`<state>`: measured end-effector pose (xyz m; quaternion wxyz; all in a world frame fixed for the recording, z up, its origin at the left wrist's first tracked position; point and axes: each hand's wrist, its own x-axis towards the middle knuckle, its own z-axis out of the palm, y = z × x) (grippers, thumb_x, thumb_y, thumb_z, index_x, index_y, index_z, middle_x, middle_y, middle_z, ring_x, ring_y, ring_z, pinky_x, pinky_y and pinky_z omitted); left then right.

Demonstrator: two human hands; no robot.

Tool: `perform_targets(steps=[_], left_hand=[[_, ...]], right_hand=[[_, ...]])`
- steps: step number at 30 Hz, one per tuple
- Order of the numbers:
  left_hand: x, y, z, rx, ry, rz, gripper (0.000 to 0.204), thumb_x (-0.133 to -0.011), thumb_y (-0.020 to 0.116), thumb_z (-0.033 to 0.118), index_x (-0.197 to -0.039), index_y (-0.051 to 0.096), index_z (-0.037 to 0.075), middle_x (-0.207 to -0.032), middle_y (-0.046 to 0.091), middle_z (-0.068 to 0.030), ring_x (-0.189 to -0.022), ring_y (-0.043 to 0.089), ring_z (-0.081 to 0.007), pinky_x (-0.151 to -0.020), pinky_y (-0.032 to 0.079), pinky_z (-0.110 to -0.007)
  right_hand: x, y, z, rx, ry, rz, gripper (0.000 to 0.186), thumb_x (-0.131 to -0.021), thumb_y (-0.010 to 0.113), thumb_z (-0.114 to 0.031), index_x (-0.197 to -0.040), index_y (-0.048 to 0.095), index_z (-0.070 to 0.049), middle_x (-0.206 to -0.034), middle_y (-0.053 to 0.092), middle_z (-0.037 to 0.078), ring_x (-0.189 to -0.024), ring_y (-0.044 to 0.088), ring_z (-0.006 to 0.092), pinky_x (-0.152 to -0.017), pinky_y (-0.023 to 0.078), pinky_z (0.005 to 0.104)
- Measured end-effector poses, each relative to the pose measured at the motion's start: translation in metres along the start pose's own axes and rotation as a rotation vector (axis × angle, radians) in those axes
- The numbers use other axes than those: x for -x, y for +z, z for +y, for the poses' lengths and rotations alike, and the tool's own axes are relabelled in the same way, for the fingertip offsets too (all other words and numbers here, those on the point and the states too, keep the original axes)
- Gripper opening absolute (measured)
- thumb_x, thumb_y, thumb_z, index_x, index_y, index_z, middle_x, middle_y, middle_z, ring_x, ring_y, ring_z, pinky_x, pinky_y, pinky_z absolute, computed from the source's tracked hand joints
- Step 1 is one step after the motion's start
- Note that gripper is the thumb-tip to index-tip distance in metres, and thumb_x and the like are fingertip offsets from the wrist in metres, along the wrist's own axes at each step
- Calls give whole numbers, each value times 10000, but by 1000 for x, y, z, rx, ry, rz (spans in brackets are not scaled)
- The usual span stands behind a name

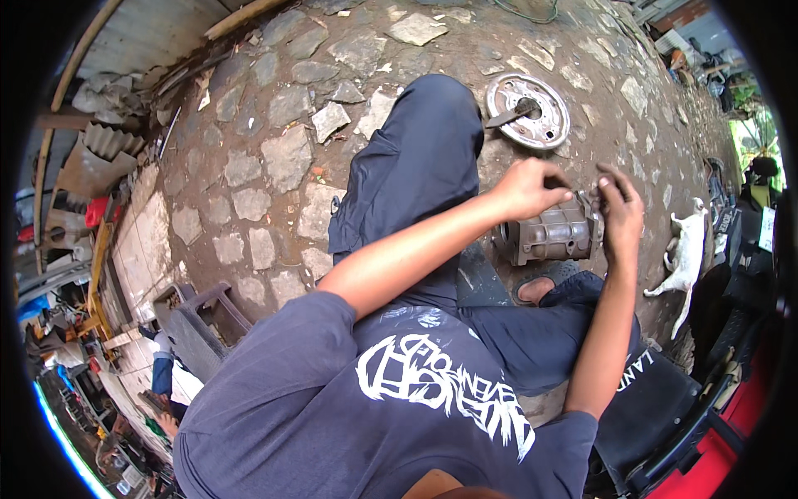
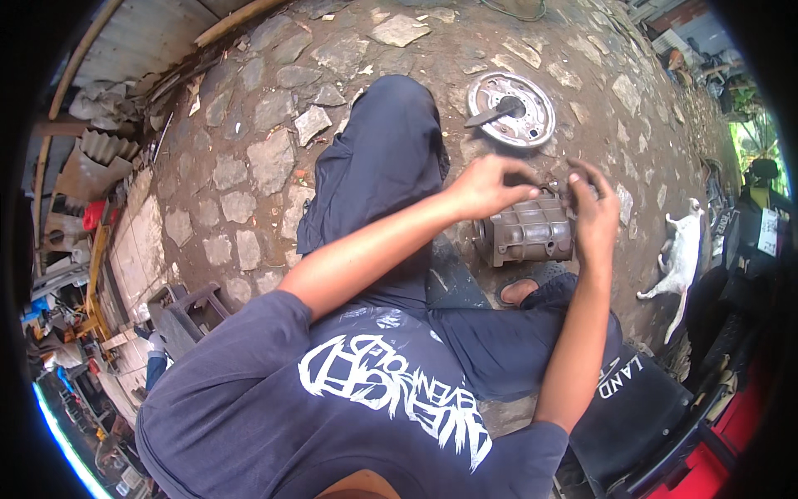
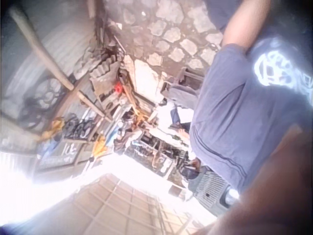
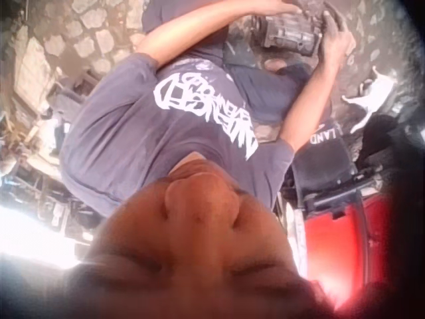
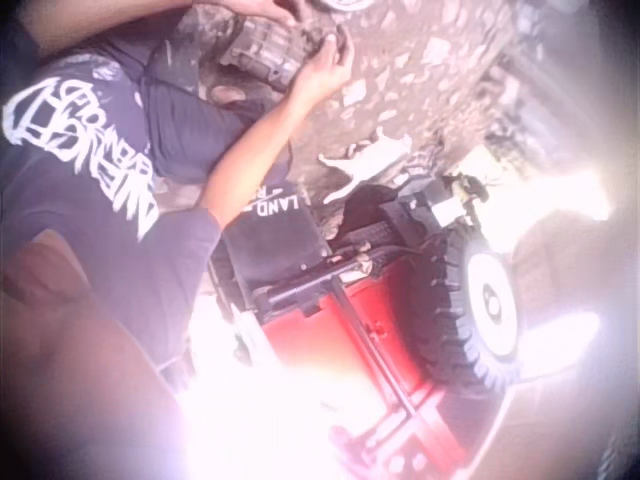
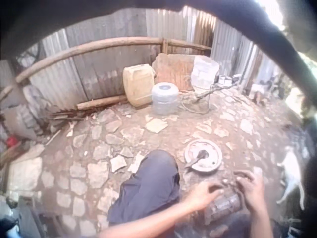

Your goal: The person sits on the ground and works on a mechanical part, likely a differential housing, by hand. They repeatedly insert and remove small metal pieces, possibly clips or pins, into the housing while turning it over to access different sides.

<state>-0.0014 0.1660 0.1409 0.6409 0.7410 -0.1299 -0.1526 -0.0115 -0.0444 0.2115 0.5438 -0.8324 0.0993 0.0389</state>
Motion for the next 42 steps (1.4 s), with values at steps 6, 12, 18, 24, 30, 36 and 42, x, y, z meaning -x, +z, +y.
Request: perform_targets(steps=[6, 12, 18, 24, 30, 36, 42], left_hand=[[54, 21, -96, -132, -322, 28, 395, -904, 766, 329, -1188, 771, 54, -1124, 765, -226, -1115, 721, -398, -1002, 545, -454], [59, 31, -123, -272, -316, -165, 416, -929, 733, 301, -1281, 731, 79, -1208, 736, -242, -1177, 688, -410, -1027, 529, -495], [54, 41, -128, -411, -449, -375, 455, -959, 704, 322, -1353, 700, 93, -1278, 722, -214, -1227, 670, -402, -1053, 523, -496], [42, 69, -134, -228, -613, -238, 425, -961, 662, 254, -1353, 685, 93, -1264, 720, -233, -1224, 669, -413, -1054, 524, -507], [10, 66, -150, 19, -720, 158, 425, -908, 599, 177, -1312, 704, 98, -1242, 724, -252, -1191, 686, -422, -1059, 524, -497], [20, 88, -176, 34, -750, 94, 512, -943, 671, 274, -1428, 616, 121, -1289, 713, -245, -1216, 682, -411, -1061, 527, -454], [13, 94, -191, 238, -880, 71, 574, -1039, 608, 312, -1571, 472, 145, -1433, 643, -215, -1312, 633, -368, -1068, 547, -508]], right_hand=[[31, 43, 62, 575, -18, -85, 319, -902, 790, -175, -1210, 776, -95, -1082, 790, 170, -989, 760, 323, -889, 566, 411], [45, 76, 116, 624, 287, 60, 282, -866, 847, -240, -1107, 815, -96, -1010, 800, 180, -955, 782, 322, -884, 579, 411], [42, 84, 168, -9, 456, 72, 319, -911, 809, -55, -1207, 750, 48, -1068, 797, 113, -939, 741, 154, -808, 568, 261], [46, 83, 170, 77, 381, 84, 338, -915, 819, -87, -1218, 745, 43, -1106, 785, 123, -986, 724, 162, -890, 565, 287], [82, 100, 197, 70, 308, 300, 329, -924, 830, -123, -1193, 738, 42, -1110, 778, 117, -1017, 712, 170, -968, 550, 299], [86, 118, 184, -73, 411, 418, 383, -933, 811, -195, -1232, 710, 22, -1109, 758, 140, -960, 716, 220, -819, 609, 370], [64, 119, 141, -77, 478, 352, 419, -931, 799, -175, -1280, 683, 26, -1149, 752, 186, -940, 733, 250, -705, 651, 394]])
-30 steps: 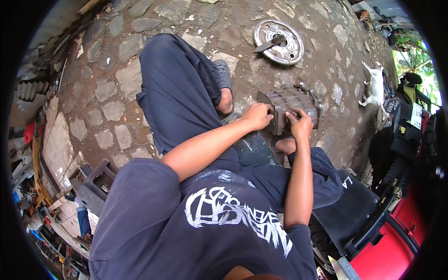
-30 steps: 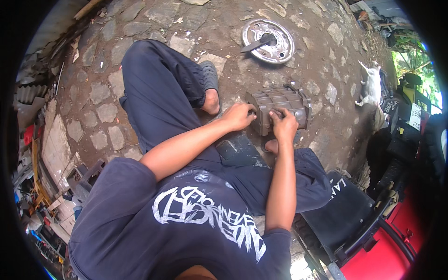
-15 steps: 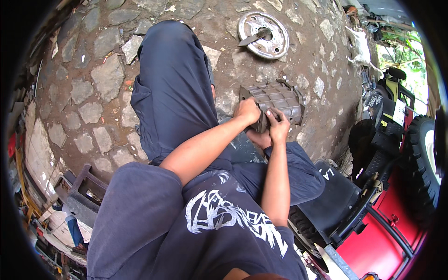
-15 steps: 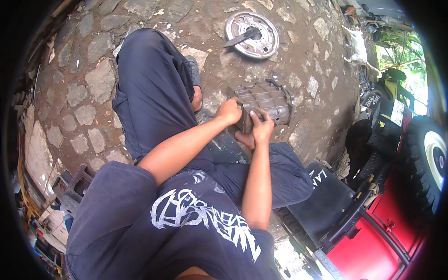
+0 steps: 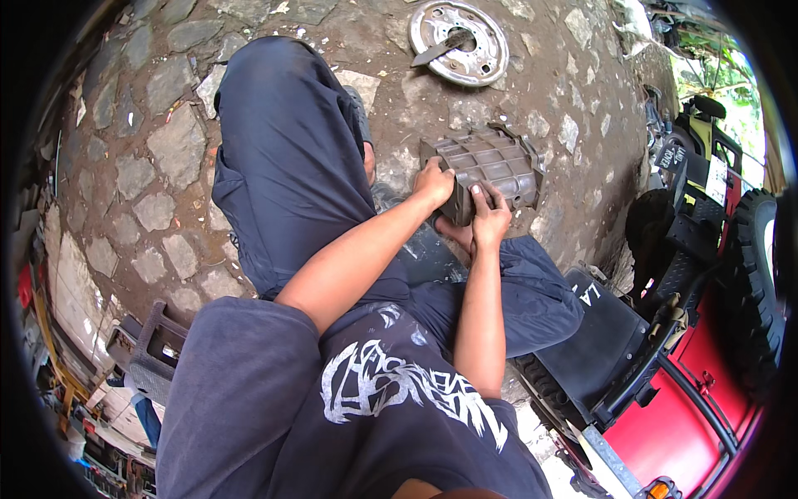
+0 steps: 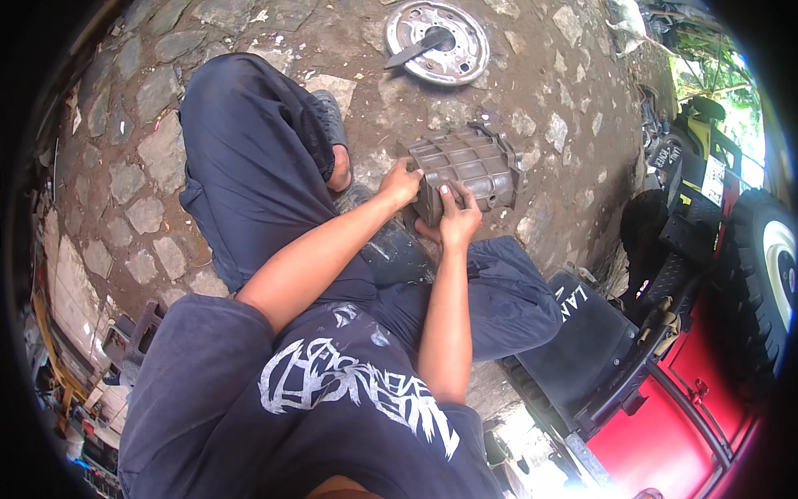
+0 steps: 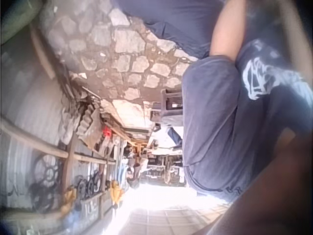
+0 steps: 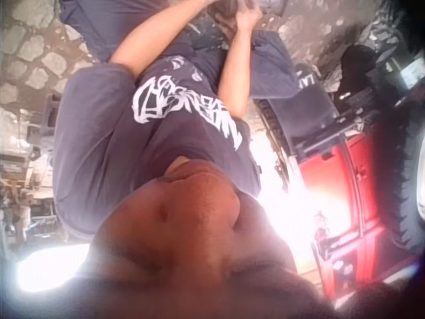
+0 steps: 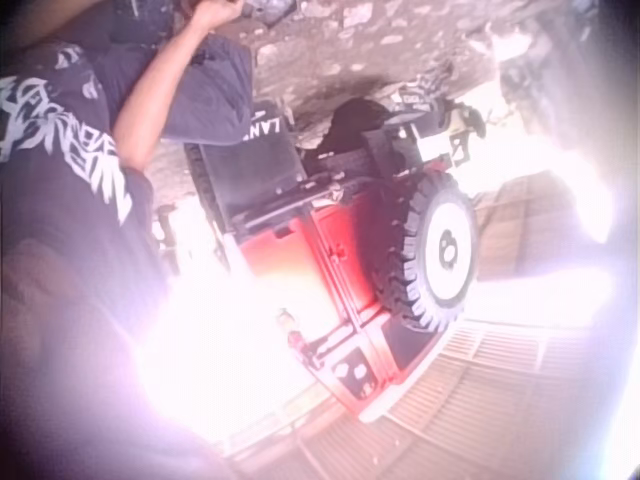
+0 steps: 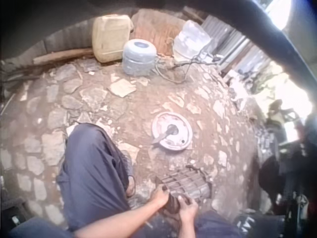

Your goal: The person sits on the ground and works on a mechanical part, likely a differential housing, by hand. They repeatedly insert and remove small metal pieces, possibly clips or pins, into the housing while turning it over to access different sides.

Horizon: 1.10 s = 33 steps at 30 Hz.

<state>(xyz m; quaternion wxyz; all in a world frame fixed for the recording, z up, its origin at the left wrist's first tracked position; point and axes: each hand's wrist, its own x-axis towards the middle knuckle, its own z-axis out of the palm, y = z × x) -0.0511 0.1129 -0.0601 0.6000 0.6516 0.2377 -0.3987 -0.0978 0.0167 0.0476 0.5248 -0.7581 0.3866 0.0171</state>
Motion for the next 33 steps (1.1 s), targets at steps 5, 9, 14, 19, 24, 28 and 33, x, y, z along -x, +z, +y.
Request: perform_targets(steps=[5, 9, 14, 19, 24, 28, 33], left_hand=[[34, 5, 19, 387, -260, -199, 653, -1101, 507, 329, -1682, 266, 156, -1595, 481, -237, -1432, 515, -395, -1110, 500, -495], [1, 29, -17, 366, -188, -153, 644, -1113, 465, 363, -1691, 240, 190, -1610, 458, -245, -1448, 499, -401, -1141, 475, -461], [8, 30, -17, 486, -257, -225, 634, -1149, 419, 345, -1713, 132, 308, -1666, 392, -142, -1391, 543, -338, -1007, 571, -601], [-6, 44, -37, 533, -188, -187, 638, -1149, 408, 341, -1716, 121, 295, -1649, 416, -155, -1393, 546, -319, -1040, 558, -558], [-3, 43, -32, 407, -181, -147, 631, -1151, 406, 356, -1715, 133, 280, -1614, 458, -187, -1348, 583, -308, -977, 602, -513], [-7, 45, -35, 459, -190, -135, 615, -1152, 406, 378, -1710, 168, 275, -1619, 453, -197, -1357, 580, -344, -998, 584, -564], [4, 39, -19, 578, -320, -103, 575, -1111, 436, 389, -1660, 357, 235, -1619, 487, -180, -1465, 494, -361, -1200, 398, -410]], right_hand=[[-30, -18, 11, 214, -169, -95, 332, -913, 814, -157, -1199, 747, -2, -1086, 791, 154, -931, 746, 215, -848, 601, 367], [-38, -13, -15, 613, -407, -129, 242, -891, 833, -136, -1114, 801, -49, -962, 807, 106, -870, 744, 154, -821, 573, 312], [-37, -20, -38, 773, -402, -304, 222, -870, 838, -155, -1075, 820, -70, -931, 802, 131, -810, 761, 208, -778, 577, 335], [-33, -4, -55, 929, -541, -423, 183, -868, 829, -197, -987, 834, -59, -926, 791, 153, -834, 766, 316, -790, 585, 393], [-32, 2, -47, 954, -564, -340, 194, -868, 820, -223, -968, 832, -57, -915, 776, 188, -824, 756, 364, -778, 584, 430], [-29, 14, -57, 1048, -459, -325, 199, -869, 817, -214, -949, 828, -32, -878, 759, 231, -810, 752, 402, -774, 585, 457], [-21, 16, -57, 1004, -448, -209, 197, -876, 819, -216, -937, 829, -29, -856, 755, 232, -788, 751, 403, -762, 582, 462]])
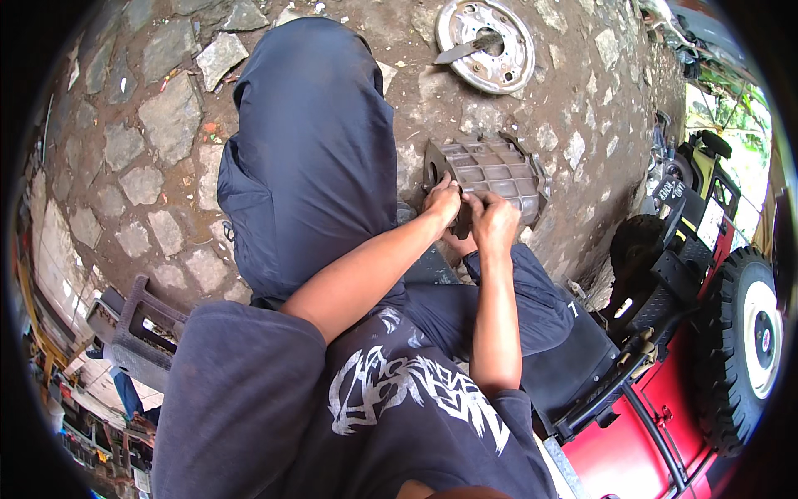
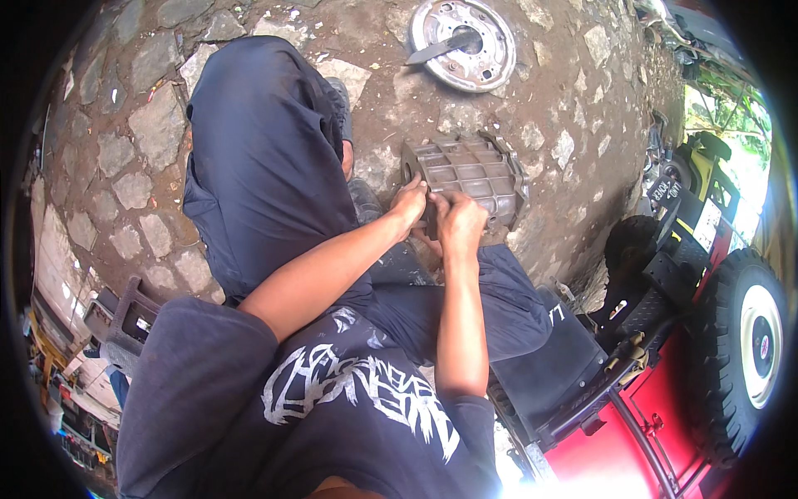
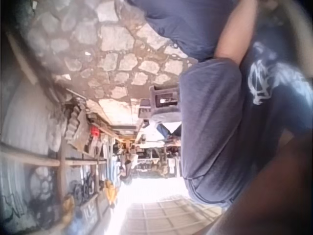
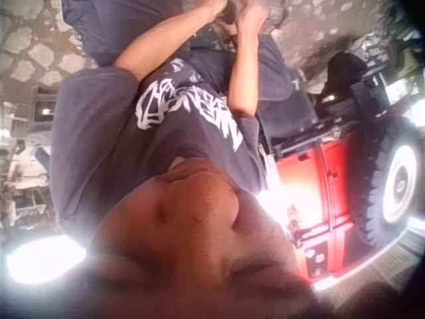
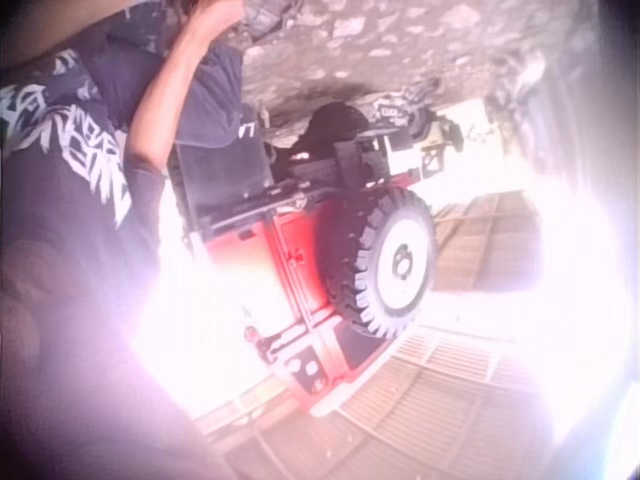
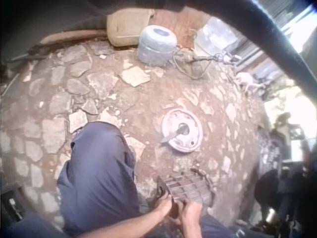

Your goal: The person sits on the ground and works on a mechanical part, likely a differential housing, by hand. They repeatedly insert and remove small metal pieces, possibly clips or pins, into the housing while turning it over to access different sides.

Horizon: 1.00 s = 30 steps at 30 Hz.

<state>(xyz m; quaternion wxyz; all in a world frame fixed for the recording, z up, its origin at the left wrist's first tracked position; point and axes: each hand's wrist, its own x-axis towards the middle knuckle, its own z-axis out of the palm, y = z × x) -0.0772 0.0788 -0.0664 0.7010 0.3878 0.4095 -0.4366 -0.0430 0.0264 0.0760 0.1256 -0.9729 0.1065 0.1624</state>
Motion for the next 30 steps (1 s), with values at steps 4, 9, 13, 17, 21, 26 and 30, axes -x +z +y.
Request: perform_targets(steps=[4, 9, 13, 17, 21, 26, 30], left_hand=[[9, 3, 6, -70, 32, 69, 555, -1100, 458, 364, -1631, 418, 206, -1576, 535, -195, -1441, 529, -336, -1187, 414, -394], [6, 4, 8, -16, 29, 86, 547, -1091, 464, 354, -1604, 462, 166, -1544, 567, -189, -1408, 558, -355, -1154, 444, -392], [5, 0, 10, -106, 69, 64, 544, -1120, 484, 307, -1642, 400, 181, -1623, 483, -154, -1439, 518, -320, -1100, 515, -497], [5, -4, 14, -101, 101, 68, 541, -1114, 488, 302, -1617, 434, 110, -1632, 472, -165, -1456, 501, -301, -1137, 489, -431], [0, -3, 8, 25, 80, 67, 532, -1097, 498, 319, -1586, 475, 109, -1583, 524, -176, -1432, 530, -338, -1129, 471, -443], [-15, -3, 0, -17, 108, 125, 516, -1073, 522, 325, -1546, 545, 119, -1534, 593, -158, -1365, 603, -299, -1108, 484, -370], [-4, -11, 12, 25, -5, -32, 529, -1139, 442, 290, -1646, 385, 150, -1657, 432, -123, -1420, 523, -364, -1059, 528, -612]], right_hand=[[4, -2, 21, -30, 76, 43, 206, -870, 834, -225, -929, 822, -28, -825, 748, 216, -767, 746, 386, -727, 574, 446], [-7, -3, 24, 66, -149, 3, 178, -876, 827, -208, -912, 819, -35, -806, 749, 196, -727, 737, 372, -710, 573, 438], [-1, 5, 22, 53, -276, 3, 137, -858, 831, -181, -904, 823, -53, -829, 750, 186, -745, 731, 370, -704, 573, 429], [-4, 0, 21, 31, -275, 25, 139, -847, 835, -164, -908, 818, -41, -811, 737, 185, -728, 717, 373, -706, 570, 431], [1, -8, 13, 59, -289, 21, 129, -843, 837, -146, -900, 813, -33, -813, 737, 179, -729, 716, 365, -711, 570, 429], [6, -6, 11, -10, -278, 22, 130, -837, 832, -141, -901, 812, -30, -837, 750, 173, -746, 723, 366, -729, 579, 420], [5, 1, 8, 36, -332, 87, 112, -843, 823, -143, -887, 815, -40, -836, 750, 172, -751, 726, 370, -736, 586, 427]])
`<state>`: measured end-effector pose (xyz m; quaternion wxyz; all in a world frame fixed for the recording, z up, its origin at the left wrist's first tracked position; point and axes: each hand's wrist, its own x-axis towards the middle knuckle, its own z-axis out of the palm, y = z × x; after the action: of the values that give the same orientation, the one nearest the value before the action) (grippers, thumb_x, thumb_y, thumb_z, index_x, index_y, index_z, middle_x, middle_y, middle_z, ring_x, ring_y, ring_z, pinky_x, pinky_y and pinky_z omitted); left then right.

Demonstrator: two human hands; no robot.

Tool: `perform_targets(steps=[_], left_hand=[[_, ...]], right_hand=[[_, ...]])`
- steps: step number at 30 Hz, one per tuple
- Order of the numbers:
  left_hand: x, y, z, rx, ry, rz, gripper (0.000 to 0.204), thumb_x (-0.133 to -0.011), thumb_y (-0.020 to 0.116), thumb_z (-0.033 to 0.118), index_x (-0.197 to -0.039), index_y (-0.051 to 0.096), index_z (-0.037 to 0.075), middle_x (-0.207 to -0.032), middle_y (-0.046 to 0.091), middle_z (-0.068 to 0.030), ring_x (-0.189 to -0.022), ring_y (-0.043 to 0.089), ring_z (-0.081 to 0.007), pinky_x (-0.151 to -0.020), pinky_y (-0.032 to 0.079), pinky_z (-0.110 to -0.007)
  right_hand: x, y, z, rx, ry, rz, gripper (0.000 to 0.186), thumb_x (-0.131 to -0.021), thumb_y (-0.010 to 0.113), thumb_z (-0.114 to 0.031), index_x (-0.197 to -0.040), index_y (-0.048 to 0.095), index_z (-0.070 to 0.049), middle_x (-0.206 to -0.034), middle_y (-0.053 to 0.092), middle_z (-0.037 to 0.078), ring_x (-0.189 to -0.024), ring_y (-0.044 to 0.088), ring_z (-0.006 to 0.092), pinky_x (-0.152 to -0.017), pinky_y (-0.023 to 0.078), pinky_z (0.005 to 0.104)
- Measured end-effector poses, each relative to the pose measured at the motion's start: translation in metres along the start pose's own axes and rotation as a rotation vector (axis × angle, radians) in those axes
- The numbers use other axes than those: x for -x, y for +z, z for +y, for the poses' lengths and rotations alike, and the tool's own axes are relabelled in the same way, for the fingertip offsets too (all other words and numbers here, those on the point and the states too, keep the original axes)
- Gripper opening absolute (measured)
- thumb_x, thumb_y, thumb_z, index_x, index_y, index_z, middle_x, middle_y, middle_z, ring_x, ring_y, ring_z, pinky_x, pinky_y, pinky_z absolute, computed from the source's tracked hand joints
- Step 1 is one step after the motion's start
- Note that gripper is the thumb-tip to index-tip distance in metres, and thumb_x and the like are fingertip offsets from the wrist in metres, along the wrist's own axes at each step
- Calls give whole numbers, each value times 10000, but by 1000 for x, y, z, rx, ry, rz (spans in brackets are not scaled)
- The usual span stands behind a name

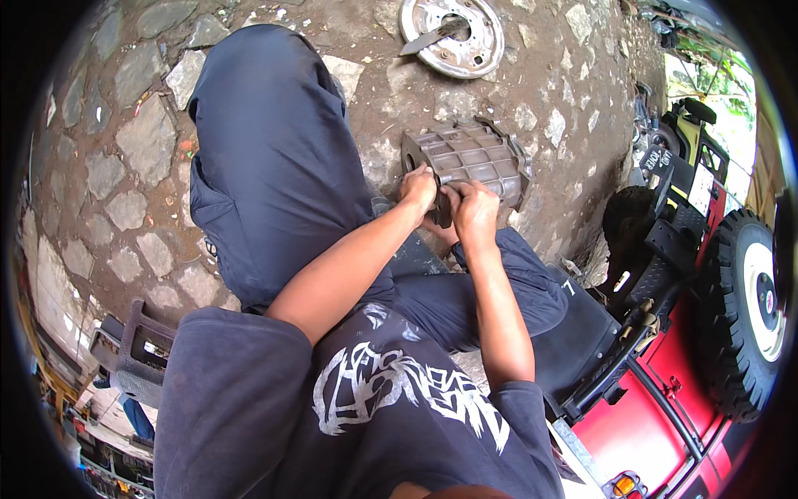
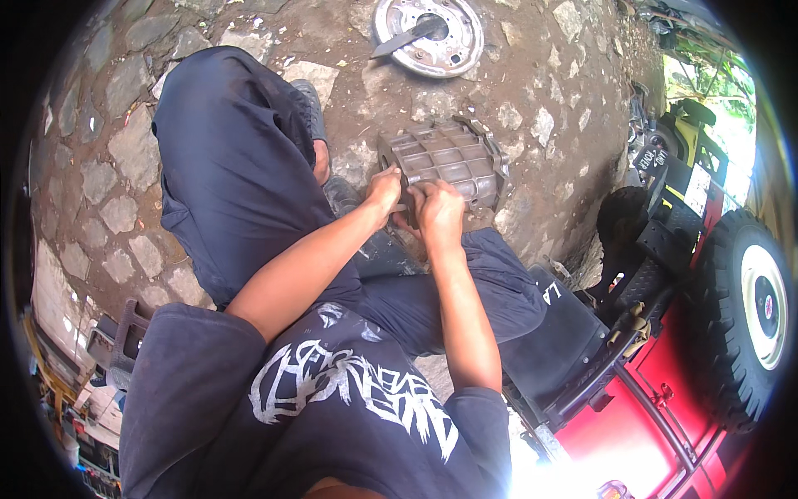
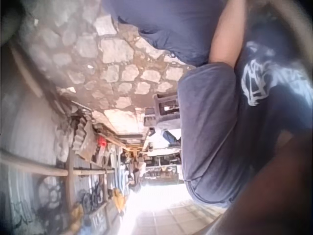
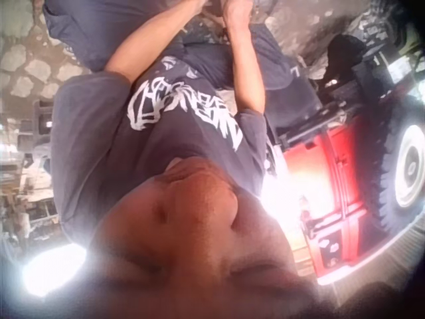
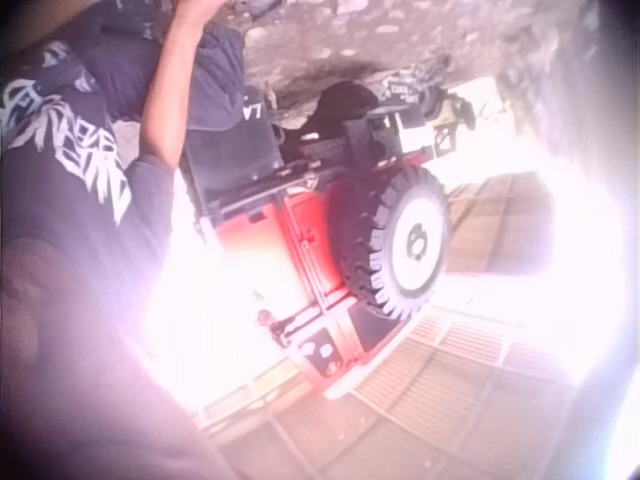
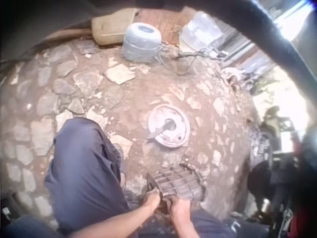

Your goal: The person sits on the ground and works on a mechanical part, likely a differential housing, by hand. They repeatedly insert and remove small metal pieces, possibly clips or pins, into the housing while turning it over to access different sides.

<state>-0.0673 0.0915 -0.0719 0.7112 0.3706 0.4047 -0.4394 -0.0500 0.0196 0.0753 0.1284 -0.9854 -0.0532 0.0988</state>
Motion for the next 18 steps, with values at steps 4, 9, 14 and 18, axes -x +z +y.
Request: perform_targets(steps=[4, 9, 14, 18], left_hand=[[23, 4, 18, -58, 81, 46, 494, -1135, 450, 273, -1595, 471, 96, -1580, 532, -153, -1402, 547, -323, -1088, 517, -488], [8, 5, 7, -134, 175, 135, 470, -1106, 495, 243, -1489, 569, -19, -1543, 580, -151, -1395, 559, -265, -1187, 401, -367], [11, 1, 11, -183, 212, 107, 455, -1094, 514, 234, -1459, 601, -23, -1482, 633, -166, -1380, 576, -257, -1172, 403, -351], [14, 10, 11, -133, 204, 192, 452, -1095, 505, 228, -1466, 599, -12, -1509, 614, -170, -1408, 563, -279, -1172, 400, -344]], right_hand=[[3, 0, 6, 22, -2, -56, 111, -857, 811, -145, -897, 819, -42, -841, 750, 181, -754, 727, 376, -737, 588, 435], [1, 4, 7, -64, 33, -68, 114, -860, 804, -140, -905, 819, -37, -854, 751, 188, -770, 730, 379, -741, 585, 440], [6, 11, 9, -70, 74, -41, 115, -866, 795, -136, -912, 816, -32, -857, 750, 187, -783, 729, 384, -747, 580, 445], [13, 13, 8, -41, 78, 37, 118, -873, 775, -124, -933, 813, -30, -883, 753, 185, -822, 724, 387, -782, 578, 453]])
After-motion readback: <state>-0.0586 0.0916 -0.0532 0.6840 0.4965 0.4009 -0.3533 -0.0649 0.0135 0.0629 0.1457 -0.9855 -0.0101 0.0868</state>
